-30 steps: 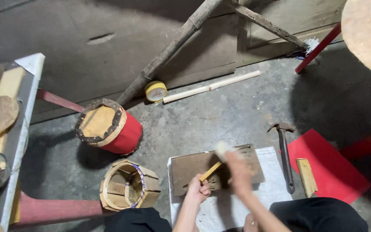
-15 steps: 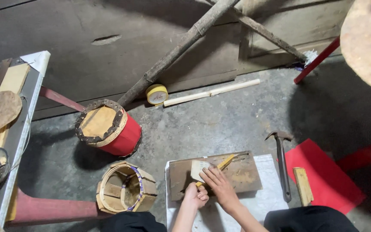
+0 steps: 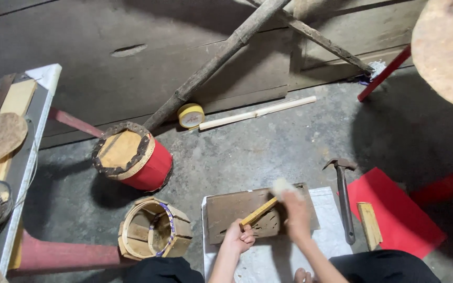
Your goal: Sanding a small piece of wood manually using sandpaper to smooth the surface.
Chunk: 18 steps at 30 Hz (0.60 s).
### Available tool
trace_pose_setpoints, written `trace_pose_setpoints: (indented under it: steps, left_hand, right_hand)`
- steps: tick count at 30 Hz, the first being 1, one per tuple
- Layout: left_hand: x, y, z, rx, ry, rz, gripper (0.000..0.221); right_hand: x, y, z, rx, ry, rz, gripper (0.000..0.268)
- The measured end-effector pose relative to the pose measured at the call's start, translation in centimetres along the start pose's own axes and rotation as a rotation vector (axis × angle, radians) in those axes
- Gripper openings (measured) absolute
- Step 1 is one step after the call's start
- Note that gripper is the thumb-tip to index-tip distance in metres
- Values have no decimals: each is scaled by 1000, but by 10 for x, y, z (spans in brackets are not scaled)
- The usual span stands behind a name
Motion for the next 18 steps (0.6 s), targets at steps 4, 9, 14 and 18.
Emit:
trace_pose_setpoints:
  steps: [4, 9, 14, 18]
  left_hand:
    - [-26, 15, -6, 16, 60, -15, 44]
    - [-54, 40, -7, 14, 156, 91, 29]
    - [-8, 8, -6, -24, 73, -9, 28]
    - [-51, 28, -9, -45, 17, -70, 32]
  right_hand:
    - [-33, -33, -66, -60, 84, -22, 61]
    - [-117, -45, -203, 869, 1194, 313, 49]
    - [-8, -1, -17, -121, 101, -9, 50]
    - [-40, -44, -148, 867, 1288, 444, 55]
Point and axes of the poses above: each hand's wrist, its own x-axis away from the middle knuckle, its own y-axis out of the back of the hand, z = x × y, the point moved 2 cm from there along -x, towards the middle knuckle, and after that the axes turned 1 degree about -x, right-handed, at the moved point
